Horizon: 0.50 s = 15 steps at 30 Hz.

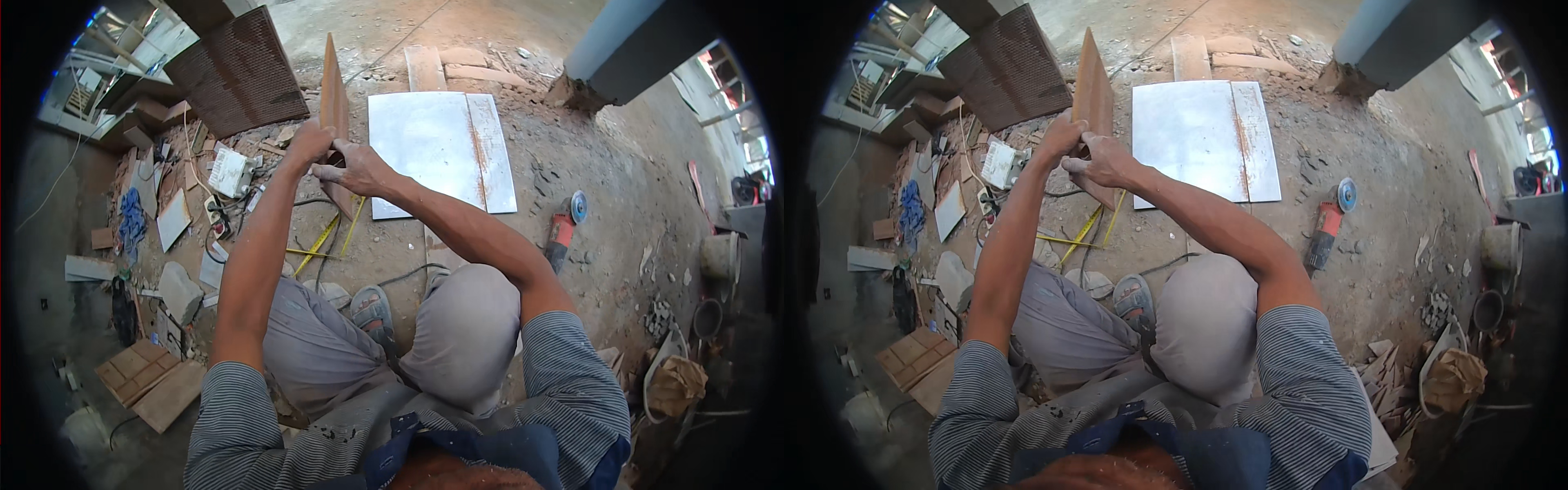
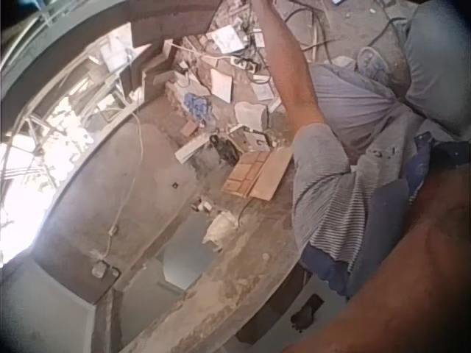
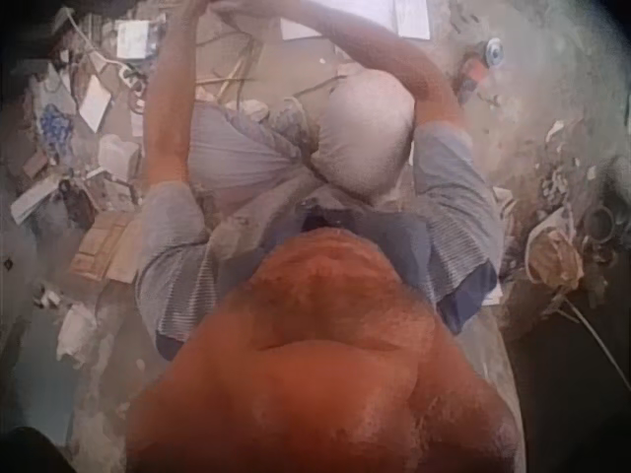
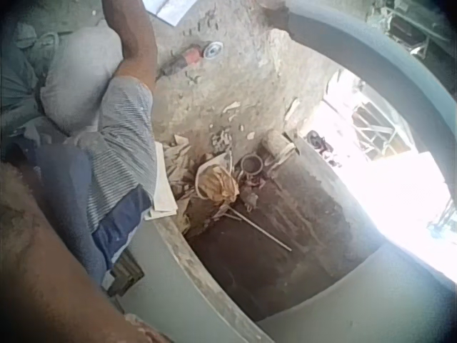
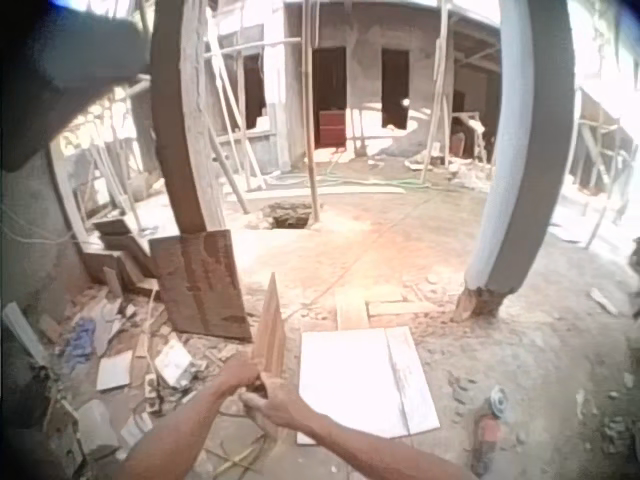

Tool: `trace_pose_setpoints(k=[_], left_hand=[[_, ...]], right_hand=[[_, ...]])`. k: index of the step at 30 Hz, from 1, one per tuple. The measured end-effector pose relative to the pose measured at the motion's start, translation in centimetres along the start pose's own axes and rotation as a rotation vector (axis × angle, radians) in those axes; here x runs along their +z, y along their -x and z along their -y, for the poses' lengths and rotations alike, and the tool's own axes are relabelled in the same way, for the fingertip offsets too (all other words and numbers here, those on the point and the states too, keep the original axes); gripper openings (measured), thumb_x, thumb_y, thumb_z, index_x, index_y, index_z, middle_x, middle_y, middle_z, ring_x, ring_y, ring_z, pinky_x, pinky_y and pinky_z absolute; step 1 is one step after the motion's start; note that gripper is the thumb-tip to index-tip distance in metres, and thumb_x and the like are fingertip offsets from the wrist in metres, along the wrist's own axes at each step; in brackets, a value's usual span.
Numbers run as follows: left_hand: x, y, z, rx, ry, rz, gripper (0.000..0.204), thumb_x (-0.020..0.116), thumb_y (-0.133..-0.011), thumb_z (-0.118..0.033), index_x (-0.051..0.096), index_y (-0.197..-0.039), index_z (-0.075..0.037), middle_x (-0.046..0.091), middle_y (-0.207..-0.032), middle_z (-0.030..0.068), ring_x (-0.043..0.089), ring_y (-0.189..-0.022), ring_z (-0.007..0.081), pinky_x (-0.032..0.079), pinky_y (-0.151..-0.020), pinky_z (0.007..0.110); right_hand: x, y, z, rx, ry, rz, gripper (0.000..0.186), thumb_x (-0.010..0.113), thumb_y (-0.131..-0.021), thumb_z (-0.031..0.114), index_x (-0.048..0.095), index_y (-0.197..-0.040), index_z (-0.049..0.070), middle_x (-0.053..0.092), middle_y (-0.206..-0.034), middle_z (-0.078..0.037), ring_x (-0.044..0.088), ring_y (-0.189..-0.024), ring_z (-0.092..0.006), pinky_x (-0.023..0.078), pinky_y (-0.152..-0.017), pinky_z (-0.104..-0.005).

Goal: The person cuts a tile using an angle grinder and then handles several tile pieces.

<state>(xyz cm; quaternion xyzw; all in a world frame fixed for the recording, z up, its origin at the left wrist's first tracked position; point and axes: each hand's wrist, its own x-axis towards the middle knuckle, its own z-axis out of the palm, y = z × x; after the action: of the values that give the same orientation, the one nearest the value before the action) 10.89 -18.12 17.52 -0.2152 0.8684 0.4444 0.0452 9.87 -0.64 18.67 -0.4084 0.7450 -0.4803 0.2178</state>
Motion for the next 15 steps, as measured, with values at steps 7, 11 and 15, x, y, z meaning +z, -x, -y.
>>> trace_pose_setpoints(k=[7, 11, 15], left_hand=[[-1.4, 1.7, 2.9, 0.107, -0.270, -0.195, 0.036, 0.047, -0.088, -0.021, 0.057, -0.111, 0.004, 0.064, -0.103, 0.0285, 0.060, -0.102, 0.0434, 0.044, -0.088, 0.047], [-1.2, 1.3, 1.6, 0.119, -0.222, -0.170, 0.036, 0.044, -0.090, -0.020, 0.057, -0.113, 0.004, 0.063, -0.107, 0.0284, 0.059, -0.103, 0.0435, 0.044, -0.089, 0.046], [-1.4, 1.8, 1.9, 0.110, -0.111, -0.164, 0.035, 0.042, -0.090, -0.017, 0.056, -0.111, 0.007, 0.064, -0.103, 0.0268, 0.062, -0.098, 0.0410, 0.045, -0.088, 0.044]], right_hand=[[0.6, 12.2, -18.4, 0.645, -0.106, -0.403, 0.049, 0.063, -0.088, 0.024, 0.054, -0.122, -0.008, 0.063, -0.108, -0.017, 0.063, -0.090, -0.0232, 0.053, -0.071, -0.0317], [-0.6, 20.3, -27.9, 0.867, -0.957, -0.873, 0.035, 0.062, -0.087, 0.015, 0.054, -0.113, -0.007, 0.056, -0.088, -0.008, 0.055, -0.073, -0.0193, 0.052, -0.068, -0.0333], [-0.6, 19.4, -28.0, 0.927, -1.092, -1.002, 0.035, 0.063, -0.085, 0.012, 0.053, -0.114, -0.004, 0.053, -0.103, -0.014, 0.053, -0.089, -0.0220, 0.050, -0.079, -0.0402]])
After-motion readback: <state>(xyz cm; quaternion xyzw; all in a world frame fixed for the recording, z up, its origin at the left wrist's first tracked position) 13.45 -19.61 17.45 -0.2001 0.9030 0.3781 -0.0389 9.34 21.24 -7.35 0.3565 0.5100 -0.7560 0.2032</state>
